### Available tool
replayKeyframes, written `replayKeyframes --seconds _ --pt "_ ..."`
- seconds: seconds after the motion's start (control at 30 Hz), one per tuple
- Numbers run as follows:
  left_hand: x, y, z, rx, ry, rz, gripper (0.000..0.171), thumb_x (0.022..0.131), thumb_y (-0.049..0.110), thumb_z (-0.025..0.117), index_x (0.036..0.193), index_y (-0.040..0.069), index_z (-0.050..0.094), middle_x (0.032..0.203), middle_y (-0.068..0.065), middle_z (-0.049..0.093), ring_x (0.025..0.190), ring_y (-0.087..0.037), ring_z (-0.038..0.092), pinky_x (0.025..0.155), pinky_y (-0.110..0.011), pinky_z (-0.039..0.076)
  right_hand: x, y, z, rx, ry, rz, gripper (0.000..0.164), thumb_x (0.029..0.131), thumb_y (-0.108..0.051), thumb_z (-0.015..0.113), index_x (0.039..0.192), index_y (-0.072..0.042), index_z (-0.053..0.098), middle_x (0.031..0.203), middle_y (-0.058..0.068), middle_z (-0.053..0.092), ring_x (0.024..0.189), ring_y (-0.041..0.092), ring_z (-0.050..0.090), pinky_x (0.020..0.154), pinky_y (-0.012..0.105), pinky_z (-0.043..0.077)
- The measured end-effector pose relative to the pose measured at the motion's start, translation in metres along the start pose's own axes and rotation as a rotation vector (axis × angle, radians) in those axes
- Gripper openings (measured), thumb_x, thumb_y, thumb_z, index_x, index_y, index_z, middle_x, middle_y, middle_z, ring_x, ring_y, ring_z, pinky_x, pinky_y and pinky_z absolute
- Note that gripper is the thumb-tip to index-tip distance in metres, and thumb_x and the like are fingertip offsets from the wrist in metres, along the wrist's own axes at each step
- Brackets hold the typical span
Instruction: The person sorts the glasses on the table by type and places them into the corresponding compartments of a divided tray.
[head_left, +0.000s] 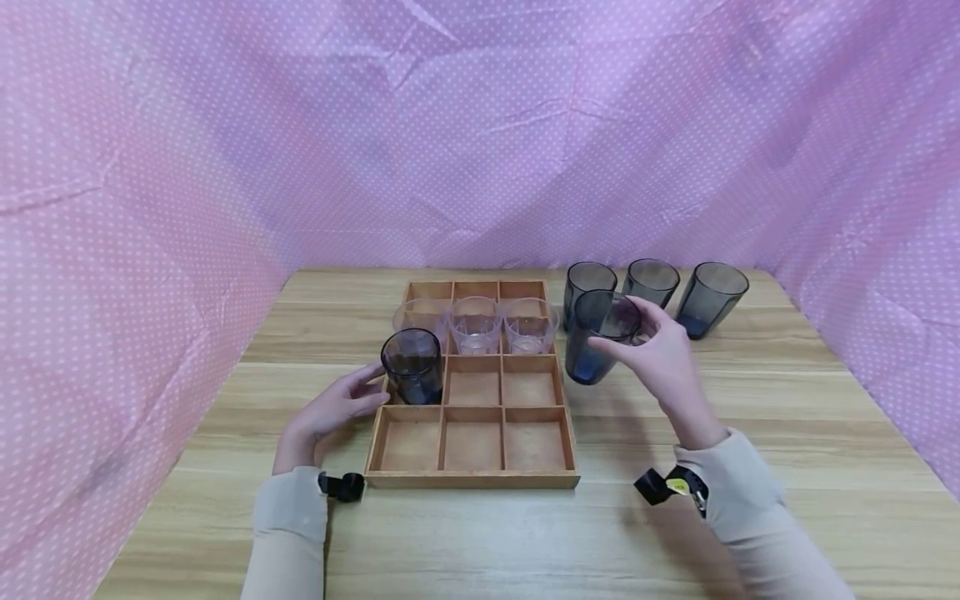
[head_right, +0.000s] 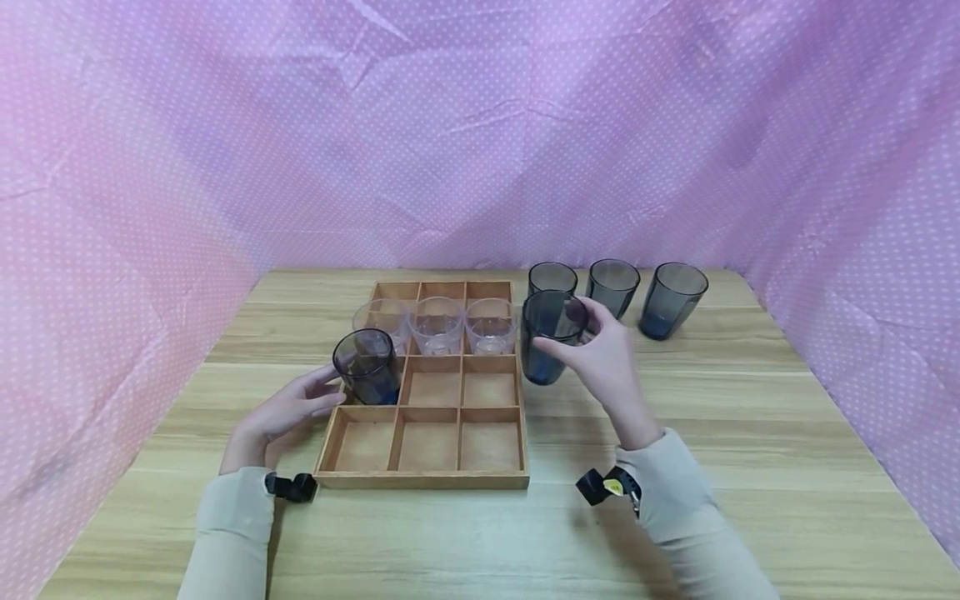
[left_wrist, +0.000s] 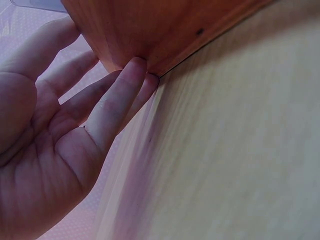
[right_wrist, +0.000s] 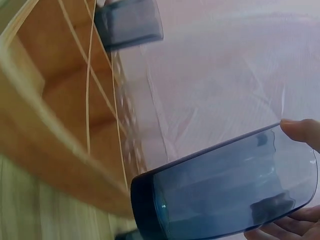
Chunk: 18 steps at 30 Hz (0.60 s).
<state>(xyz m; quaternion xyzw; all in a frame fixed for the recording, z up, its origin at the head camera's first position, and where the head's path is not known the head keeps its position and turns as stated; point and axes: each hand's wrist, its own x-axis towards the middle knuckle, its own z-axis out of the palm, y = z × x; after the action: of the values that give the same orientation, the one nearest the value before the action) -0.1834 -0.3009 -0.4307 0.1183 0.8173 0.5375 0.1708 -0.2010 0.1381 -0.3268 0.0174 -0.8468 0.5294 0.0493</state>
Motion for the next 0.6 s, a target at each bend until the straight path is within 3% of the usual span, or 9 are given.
replayKeyframes --seconds 0.1,0.23,0.3,0.5,0.6 --pt "-0.001 0.001 0.000 0.008 0.008 -0.001 0.070 0.098 0.019 0.058 0.153 0.000 0.020 0.157 -0.028 0.020 0.139 -0.047 0.033 0.107 -0.042 0.043 0.001 -0.007 0.011 0.032 -0.028 -0.015 0.073 0.076 -0.023 0.083 0.138 -0.006 0.049 0.131 0.013 0.059 0.116 0.018 0.056 0.083 0.008 0.046" --pt "-0.002 0.002 0.000 0.023 0.016 0.006 0.069 0.098 0.018 0.057 0.153 -0.001 0.020 0.157 -0.029 0.021 0.138 -0.047 0.034 0.107 -0.040 0.043 0.002 -0.014 0.025 0.086 -0.077 -0.015 0.074 0.075 -0.021 0.084 0.138 -0.006 0.049 0.134 0.011 0.058 0.123 0.020 0.054 0.100 0.026 0.048" --pt "-0.002 0.001 0.000 0.026 0.015 0.004 0.069 0.098 0.018 0.057 0.153 -0.001 0.020 0.157 -0.028 0.021 0.138 -0.047 0.035 0.108 -0.043 0.042 0.002 -0.017 0.032 0.084 -0.095 -0.009 0.076 0.074 -0.022 0.085 0.139 -0.008 0.048 0.135 0.010 0.057 0.124 0.020 0.053 0.103 0.033 0.047" --pt "-0.002 0.001 0.000 0.047 0.014 0.001 0.070 0.098 0.021 0.057 0.153 -0.001 0.020 0.157 -0.029 0.021 0.138 -0.047 0.035 0.109 -0.050 0.040 0.000 -0.025 0.052 0.044 -0.111 -0.032 0.079 0.072 -0.023 0.086 0.140 -0.009 0.048 0.130 0.010 0.060 0.110 0.019 0.057 0.084 0.018 0.048" --pt "-0.003 0.001 0.001 0.036 0.013 0.001 0.070 0.098 0.020 0.057 0.153 -0.001 0.020 0.157 -0.029 0.020 0.138 -0.047 0.035 0.109 -0.050 0.040 0.000 -0.030 0.063 0.106 -0.134 -0.054 0.077 0.072 -0.017 0.086 0.138 -0.005 0.049 0.129 0.013 0.060 0.113 0.022 0.058 0.092 0.022 0.049"
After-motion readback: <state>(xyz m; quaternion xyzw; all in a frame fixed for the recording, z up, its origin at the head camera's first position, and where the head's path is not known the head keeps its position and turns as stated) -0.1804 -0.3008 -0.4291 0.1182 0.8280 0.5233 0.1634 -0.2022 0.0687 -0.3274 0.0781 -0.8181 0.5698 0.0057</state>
